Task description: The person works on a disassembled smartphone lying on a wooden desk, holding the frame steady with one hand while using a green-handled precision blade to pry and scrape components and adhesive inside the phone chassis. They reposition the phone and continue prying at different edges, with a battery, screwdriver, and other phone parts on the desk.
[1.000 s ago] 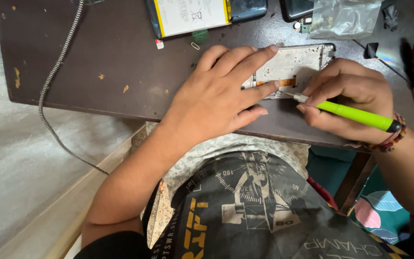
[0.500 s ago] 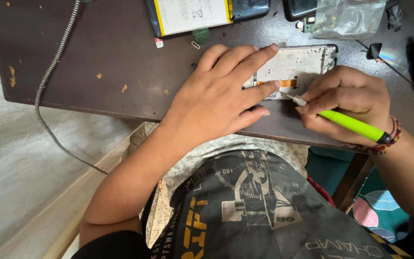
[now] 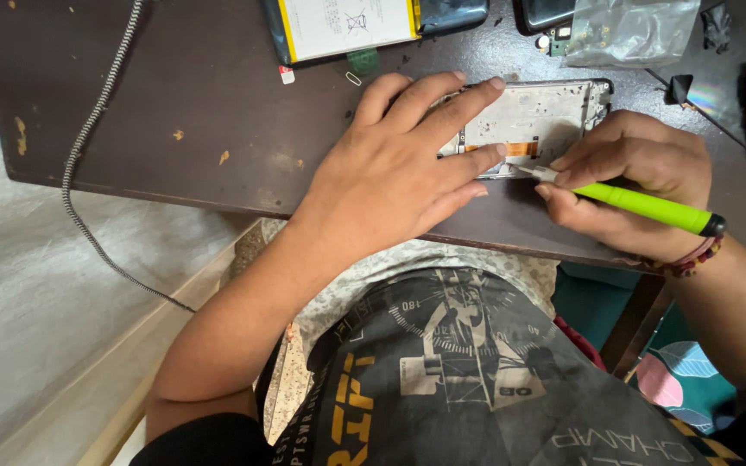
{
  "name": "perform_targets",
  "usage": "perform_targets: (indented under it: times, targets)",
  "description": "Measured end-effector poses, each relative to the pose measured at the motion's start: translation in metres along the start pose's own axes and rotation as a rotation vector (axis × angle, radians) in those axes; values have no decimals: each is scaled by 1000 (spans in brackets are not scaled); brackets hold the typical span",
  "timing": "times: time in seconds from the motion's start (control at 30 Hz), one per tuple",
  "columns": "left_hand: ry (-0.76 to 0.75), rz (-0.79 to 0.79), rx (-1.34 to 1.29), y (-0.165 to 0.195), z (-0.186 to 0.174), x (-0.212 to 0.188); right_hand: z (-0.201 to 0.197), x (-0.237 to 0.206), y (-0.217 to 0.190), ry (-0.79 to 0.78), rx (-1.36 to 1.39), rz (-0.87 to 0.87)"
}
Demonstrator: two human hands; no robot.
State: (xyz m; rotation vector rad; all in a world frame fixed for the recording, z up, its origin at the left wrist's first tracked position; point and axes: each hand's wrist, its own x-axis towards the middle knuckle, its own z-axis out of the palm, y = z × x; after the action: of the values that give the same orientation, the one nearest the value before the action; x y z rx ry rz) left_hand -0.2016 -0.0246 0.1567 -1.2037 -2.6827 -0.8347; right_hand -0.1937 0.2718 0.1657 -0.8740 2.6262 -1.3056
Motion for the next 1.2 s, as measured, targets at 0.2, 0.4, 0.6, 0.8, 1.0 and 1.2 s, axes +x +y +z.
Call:
perform_targets:
  times: [0.2, 0.4, 0.6, 0.8, 1.0, 1.2]
  targets:
    - [2, -3, 3, -1, 1, -1, 1, 0, 0, -20, -30, -1]
    - [-8, -8, -1, -1, 2, 0, 3, 1, -1, -25, -31, 12]
    - [-8, -2, 9, -3, 4, 0, 2, 2, 1, -54, -5, -4]
    - [-8, -3, 8, -1, 4, 0, -1, 0, 5, -81, 44, 7]
    - [-10, -5, -2, 0, 2, 0, 0, -1, 4, -22, 78, 33]
    - [-8, -22, -26, 0, 1, 0, 0, 1, 3, -38, 73, 18]
